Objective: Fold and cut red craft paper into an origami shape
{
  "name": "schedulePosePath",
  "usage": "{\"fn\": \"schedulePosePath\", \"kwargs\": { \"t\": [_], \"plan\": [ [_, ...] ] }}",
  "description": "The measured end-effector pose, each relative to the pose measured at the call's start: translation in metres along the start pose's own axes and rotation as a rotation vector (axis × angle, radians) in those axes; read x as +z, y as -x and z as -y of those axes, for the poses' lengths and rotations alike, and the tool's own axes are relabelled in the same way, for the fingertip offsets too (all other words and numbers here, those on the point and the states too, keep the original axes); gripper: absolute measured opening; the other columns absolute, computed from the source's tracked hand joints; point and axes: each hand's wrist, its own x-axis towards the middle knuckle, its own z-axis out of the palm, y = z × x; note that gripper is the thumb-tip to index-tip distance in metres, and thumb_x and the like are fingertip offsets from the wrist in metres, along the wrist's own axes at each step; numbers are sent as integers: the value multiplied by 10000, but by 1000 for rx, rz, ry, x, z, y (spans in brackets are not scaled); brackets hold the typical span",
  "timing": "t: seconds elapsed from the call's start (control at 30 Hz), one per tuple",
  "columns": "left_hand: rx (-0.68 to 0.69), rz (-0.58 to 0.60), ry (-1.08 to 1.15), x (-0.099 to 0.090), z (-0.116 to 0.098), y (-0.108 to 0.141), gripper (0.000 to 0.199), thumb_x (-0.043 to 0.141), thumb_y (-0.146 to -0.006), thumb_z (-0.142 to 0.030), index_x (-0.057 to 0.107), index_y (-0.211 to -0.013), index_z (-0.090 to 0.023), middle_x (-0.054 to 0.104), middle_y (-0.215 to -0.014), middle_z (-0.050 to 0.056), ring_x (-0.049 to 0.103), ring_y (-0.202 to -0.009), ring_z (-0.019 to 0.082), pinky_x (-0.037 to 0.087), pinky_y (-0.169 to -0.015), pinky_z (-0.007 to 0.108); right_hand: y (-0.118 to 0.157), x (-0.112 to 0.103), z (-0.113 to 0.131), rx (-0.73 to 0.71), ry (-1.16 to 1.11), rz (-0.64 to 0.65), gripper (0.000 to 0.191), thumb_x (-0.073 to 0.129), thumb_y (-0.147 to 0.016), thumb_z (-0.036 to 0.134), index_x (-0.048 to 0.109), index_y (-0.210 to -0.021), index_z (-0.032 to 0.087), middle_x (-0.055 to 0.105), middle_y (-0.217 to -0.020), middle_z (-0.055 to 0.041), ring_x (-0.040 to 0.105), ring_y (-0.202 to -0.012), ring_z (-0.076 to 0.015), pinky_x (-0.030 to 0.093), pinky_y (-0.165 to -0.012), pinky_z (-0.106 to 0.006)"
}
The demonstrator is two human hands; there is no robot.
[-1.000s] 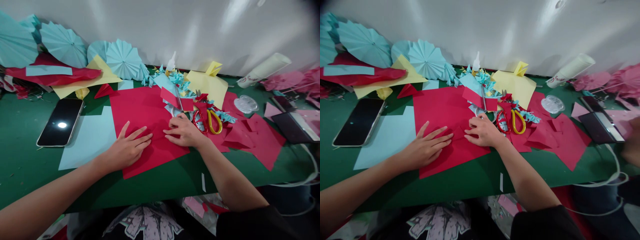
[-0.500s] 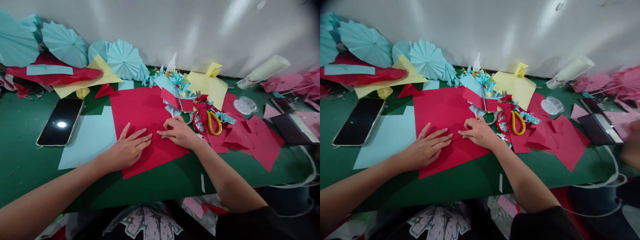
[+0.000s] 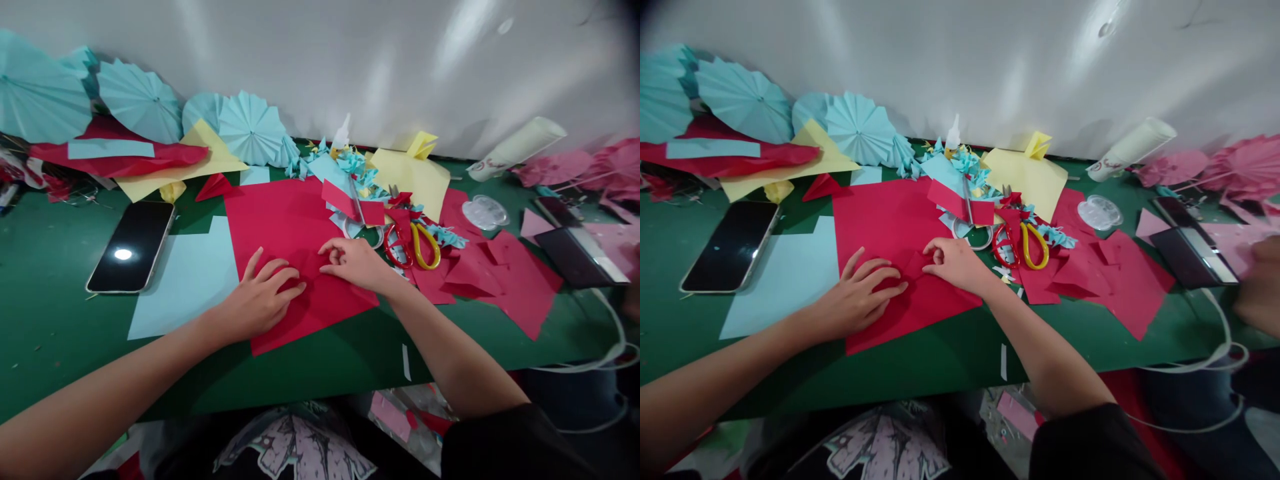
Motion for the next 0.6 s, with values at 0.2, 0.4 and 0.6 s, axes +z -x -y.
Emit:
{"fn": "schedulePosePath", "kwargs": {
  "t": [0.2, 0.4, 0.6],
  "plan": [
    [29, -27, -79, 1, 0, 2, 294, 463, -863, -204, 613, -1113, -239, 600, -1058, 33, 489, -1049, 241, 137, -1080, 573, -16, -6, 12, 190, -134, 138, 152, 616, -736, 280, 626, -689, 135, 550, -481, 16, 496, -450, -83, 365, -480, -217],
    [33, -39, -107, 1, -1, 2, 288, 471, -861, -209, 621, -1104, -246, 609, -1033, 23, 488, -1028, 236, 121, -1086, 561, -29, -11, 15, 266, -258, 217, 222, 623, -724, 277, 611, -557, 131, 495, -407, 33, 361, -353, -37, 274, -396, -202],
    [30, -36, -105, 2, -1, 3, 288, 480, -857, -213, 616, -1108, -249, 606, -1039, 20, 485, -1026, 230, 99, -1091, 555, -30, -11, 17, 319, -360, 282, 131, 613, -733, 193, 662, -638, 117, 545, -420, 25, 324, -329, -17, 232, -364, -183]
  ]
}}
